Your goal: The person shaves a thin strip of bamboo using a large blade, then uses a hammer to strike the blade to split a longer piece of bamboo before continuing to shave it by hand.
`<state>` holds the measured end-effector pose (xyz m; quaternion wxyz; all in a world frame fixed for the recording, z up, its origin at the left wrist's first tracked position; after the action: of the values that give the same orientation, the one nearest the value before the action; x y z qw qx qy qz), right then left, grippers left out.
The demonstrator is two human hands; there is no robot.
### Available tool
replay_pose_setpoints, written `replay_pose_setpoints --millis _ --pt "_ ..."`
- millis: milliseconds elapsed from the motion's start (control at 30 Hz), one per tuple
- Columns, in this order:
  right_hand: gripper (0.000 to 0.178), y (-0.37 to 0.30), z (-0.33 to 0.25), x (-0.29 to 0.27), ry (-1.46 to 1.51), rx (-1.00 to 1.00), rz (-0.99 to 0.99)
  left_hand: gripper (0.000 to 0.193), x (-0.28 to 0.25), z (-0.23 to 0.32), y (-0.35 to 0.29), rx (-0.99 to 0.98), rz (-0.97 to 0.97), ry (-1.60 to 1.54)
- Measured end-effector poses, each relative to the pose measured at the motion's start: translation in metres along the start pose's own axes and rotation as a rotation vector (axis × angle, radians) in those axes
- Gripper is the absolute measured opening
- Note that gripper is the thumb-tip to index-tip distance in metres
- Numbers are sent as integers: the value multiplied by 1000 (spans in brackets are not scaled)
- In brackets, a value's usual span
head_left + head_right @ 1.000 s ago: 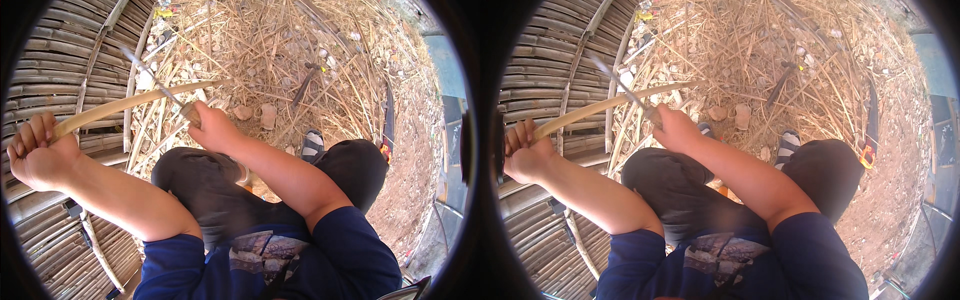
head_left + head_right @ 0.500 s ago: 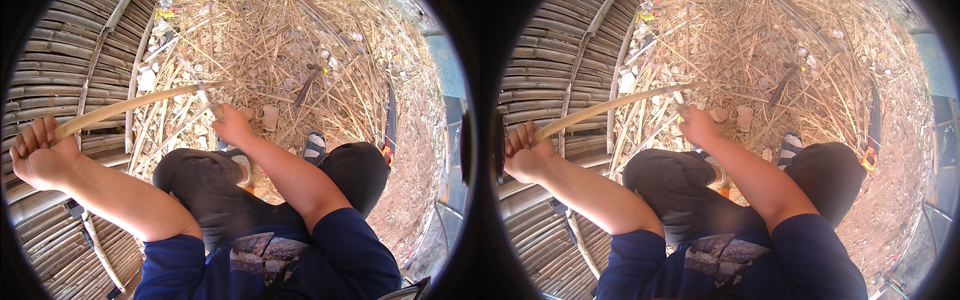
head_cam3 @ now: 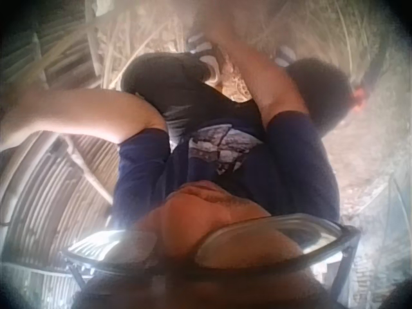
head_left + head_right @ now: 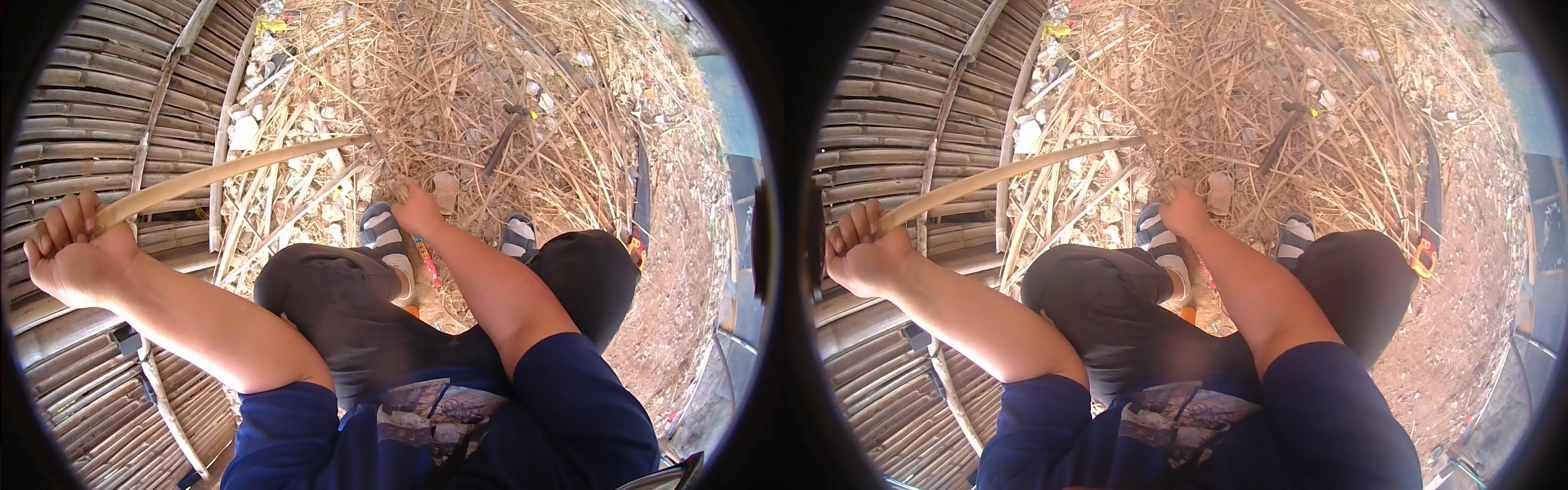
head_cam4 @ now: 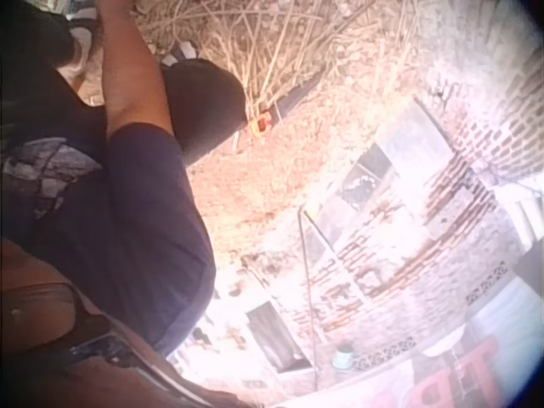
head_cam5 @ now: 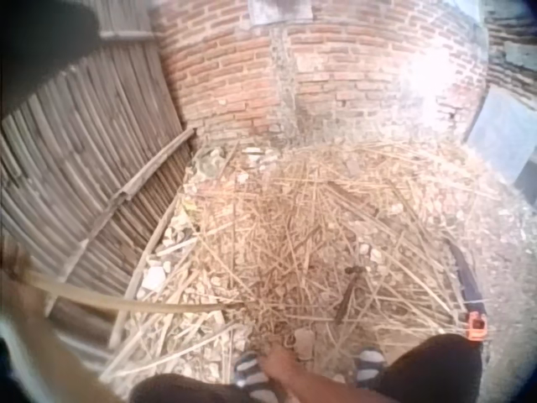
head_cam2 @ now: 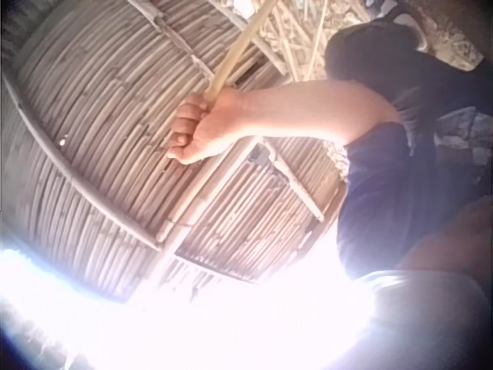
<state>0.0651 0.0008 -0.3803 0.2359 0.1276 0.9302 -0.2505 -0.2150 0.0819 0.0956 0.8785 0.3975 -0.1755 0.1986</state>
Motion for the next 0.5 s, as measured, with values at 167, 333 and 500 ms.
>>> replay_pose_setpoints --millis 167,333,500 --pt "44 -27 -91 -2 189 -259 -39 28 1 0 2 -9 -45 -39" --pt "39 -68 -171 -4 185 -521 -207 25 4 11 -12 65 74 126" --pt "38 -41 -83 32 93 -313 -138 31 -13 14 -21 78 390 301"
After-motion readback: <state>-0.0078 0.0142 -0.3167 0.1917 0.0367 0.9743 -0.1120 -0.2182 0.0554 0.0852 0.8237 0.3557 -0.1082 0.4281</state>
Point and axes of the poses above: each hand's wrist, its own y-axis towards the middle knuckle, its own x-axis out of the palm, z = x × y, the point moved 9 cm from there along y, towards the middle knuckle, and after that the axes turned 5 degrees about x, right-handed, at the moved point
